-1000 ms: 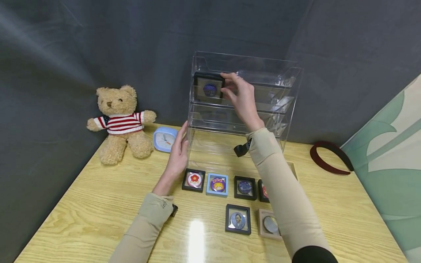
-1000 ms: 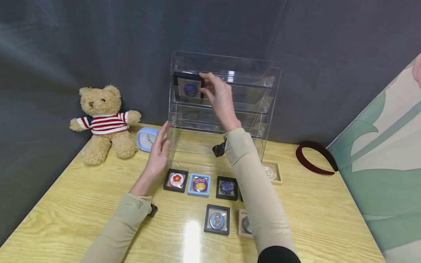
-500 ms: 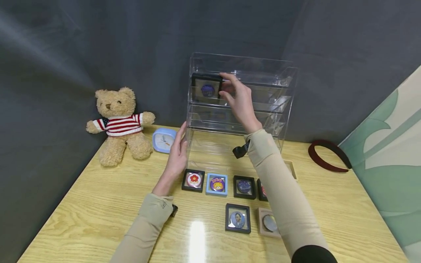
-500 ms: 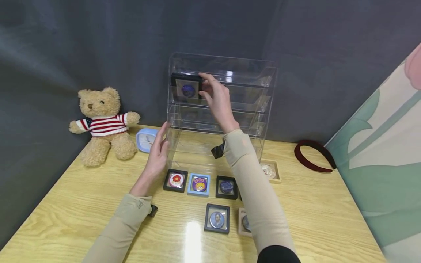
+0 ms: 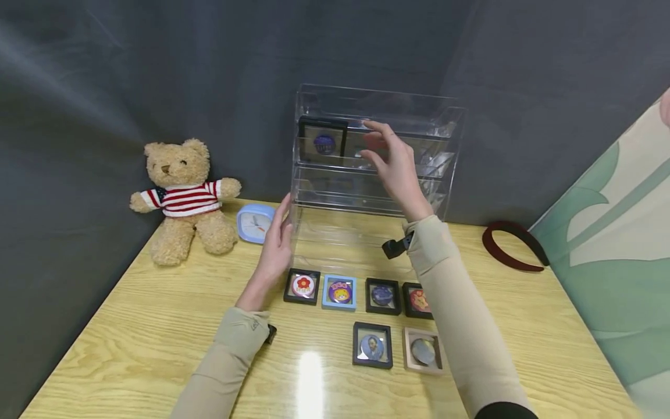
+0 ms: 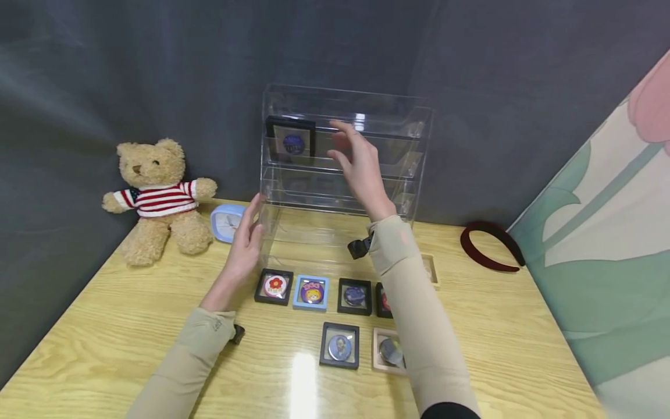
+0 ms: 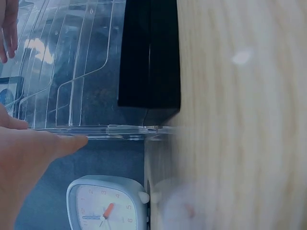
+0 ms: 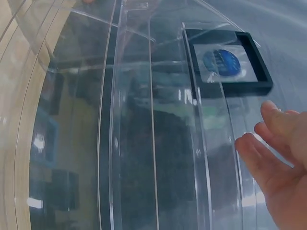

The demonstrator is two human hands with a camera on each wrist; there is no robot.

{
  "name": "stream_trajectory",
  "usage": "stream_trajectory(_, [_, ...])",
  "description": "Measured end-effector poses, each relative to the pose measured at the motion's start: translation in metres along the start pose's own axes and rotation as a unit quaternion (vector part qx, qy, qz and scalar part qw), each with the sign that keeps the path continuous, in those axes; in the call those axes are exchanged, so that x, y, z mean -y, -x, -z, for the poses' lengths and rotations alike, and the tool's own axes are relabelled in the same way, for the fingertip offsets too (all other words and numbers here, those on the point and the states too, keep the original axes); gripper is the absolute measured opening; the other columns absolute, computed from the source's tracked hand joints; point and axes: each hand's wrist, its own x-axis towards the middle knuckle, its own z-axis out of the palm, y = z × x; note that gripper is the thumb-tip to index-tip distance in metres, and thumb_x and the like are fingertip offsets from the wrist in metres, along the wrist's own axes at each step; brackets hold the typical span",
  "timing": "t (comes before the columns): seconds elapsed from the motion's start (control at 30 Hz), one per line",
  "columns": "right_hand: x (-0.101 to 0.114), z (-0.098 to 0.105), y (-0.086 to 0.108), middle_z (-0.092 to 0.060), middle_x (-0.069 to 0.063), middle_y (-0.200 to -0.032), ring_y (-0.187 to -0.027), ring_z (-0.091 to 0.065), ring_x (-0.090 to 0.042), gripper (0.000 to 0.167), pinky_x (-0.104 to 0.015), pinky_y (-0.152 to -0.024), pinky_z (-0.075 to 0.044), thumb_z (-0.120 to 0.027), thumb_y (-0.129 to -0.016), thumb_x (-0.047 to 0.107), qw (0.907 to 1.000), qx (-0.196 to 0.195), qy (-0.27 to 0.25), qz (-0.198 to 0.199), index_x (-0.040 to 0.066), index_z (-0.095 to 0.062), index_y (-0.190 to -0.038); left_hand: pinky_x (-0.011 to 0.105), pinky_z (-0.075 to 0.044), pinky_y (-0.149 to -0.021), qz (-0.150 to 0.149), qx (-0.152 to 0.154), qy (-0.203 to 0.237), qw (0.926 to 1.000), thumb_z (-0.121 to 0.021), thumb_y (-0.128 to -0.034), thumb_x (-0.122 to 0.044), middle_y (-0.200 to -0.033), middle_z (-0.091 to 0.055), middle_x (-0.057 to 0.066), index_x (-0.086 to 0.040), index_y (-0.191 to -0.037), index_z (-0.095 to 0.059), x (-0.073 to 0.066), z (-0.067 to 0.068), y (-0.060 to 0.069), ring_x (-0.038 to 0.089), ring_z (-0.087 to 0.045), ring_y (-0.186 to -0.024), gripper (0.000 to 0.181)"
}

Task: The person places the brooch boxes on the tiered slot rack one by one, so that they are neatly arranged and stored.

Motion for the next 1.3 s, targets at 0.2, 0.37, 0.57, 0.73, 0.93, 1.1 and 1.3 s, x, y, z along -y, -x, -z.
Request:
stream_trajectory(0.2, [-0.005,0.024,0.017,-0.062,-0.018,-0.147,-0.139,-0.058,-0.029,0.051,-0.047,-0.119,-0.049,-0.071,-0.102,0.006,0.9996,0.022,-0.012,-0.008,0.005,-0.057,-0.151,0.045,-0.028,-0.13,0.011,0.001,-0.004,0.9999,-0.031,-0.1089,0.013,-0.176,-0.019,0.015,-0.009,-0.171,-0.022,-0.001,0.001,0.001,0.046,-0.029,-0.157,0.067])
stream_trajectory(0.37, [-0.01,0.053,0.034,-0.057,-0.014,-0.155,-0.147,-0.05,-0.028,0.051,-0.045,-0.125,-0.04,-0.07,-0.104,0.011,0.9986,0.035,0.038,-0.014,0.004,-0.055,-0.153,0.045,-0.027,-0.131,0.004,0.007,-0.008,0.9999,-0.031,-0.1094,0.012,-0.176,-0.02,0.017,-0.008,-0.171,-0.021,-0.002,0.002,-0.001,0.047,-0.027,-0.157,0.066])
stream_trajectory(0.57, [-0.017,0.089,0.057,-0.055,-0.018,-0.155,-0.148,-0.046,-0.034,0.047,-0.05,-0.127,-0.036,-0.066,-0.108,0.012,0.9951,0.036,0.088,-0.026,0.001,-0.054,-0.152,0.041,-0.026,-0.131,0.01,0.01,-0.016,0.9998,-0.032,-0.11,0.011,-0.177,-0.019,0.013,-0.009,-0.172,-0.02,-0.005,0.001,-0.001,0.04,-0.027,-0.158,0.066])
stream_trajectory(0.73, [-0.022,0.11,0.077,-0.053,-0.017,-0.157,-0.15,-0.044,-0.036,0.051,-0.053,-0.127,-0.036,-0.068,-0.107,0.01,0.9935,0.033,0.099,-0.046,0.002,-0.052,-0.154,0.04,-0.026,-0.131,0.011,0.009,-0.024,0.9996,-0.031,-0.1101,0.011,-0.177,-0.019,0.012,-0.009,-0.172,-0.02,-0.004,0.002,0.001,0.038,-0.028,-0.158,0.066])
stream_trajectory(0.93, [-0.025,0.122,0.092,-0.051,-0.017,-0.158,-0.15,-0.044,-0.037,0.056,-0.054,-0.126,-0.037,-0.07,-0.105,0.011,0.9912,0.023,0.108,-0.073,0.004,-0.05,-0.157,0.041,-0.026,-0.131,0.003,0.011,-0.029,0.9995,-0.031,-0.1099,0.011,-0.177,-0.019,0.012,-0.007,-0.171,-0.02,-0.004,0.001,0.0,0.039,-0.028,-0.158,0.065])
stream_trajectory(1.1, [-0.03,0.13,0.102,-0.048,-0.02,-0.159,-0.15,-0.042,-0.039,0.061,-0.056,-0.126,-0.036,-0.072,-0.104,0.009,0.9898,0.023,0.108,-0.09,0.003,-0.047,-0.158,0.042,-0.025,-0.131,0.002,0.014,-0.03,0.9995,-0.031,-0.1101,0.011,-0.177,-0.02,0.011,-0.007,-0.172,-0.02,-0.003,0.001,0.001,0.039,-0.027,-0.158,0.065])
stream_trajectory(1.3, [-0.043,0.142,0.121,-0.042,-0.021,-0.164,-0.152,-0.039,-0.042,0.067,-0.057,-0.126,-0.034,-0.072,-0.104,0.008,0.9899,0.04,0.084,-0.107,0.004,-0.039,-0.163,0.043,-0.023,-0.132,0.001,0.014,-0.044,0.9989,-0.031,-0.1104,0.01,-0.177,-0.02,0.011,-0.009,-0.172,-0.02,-0.002,0.003,0.002,0.034,-0.025,-0.16,0.066])
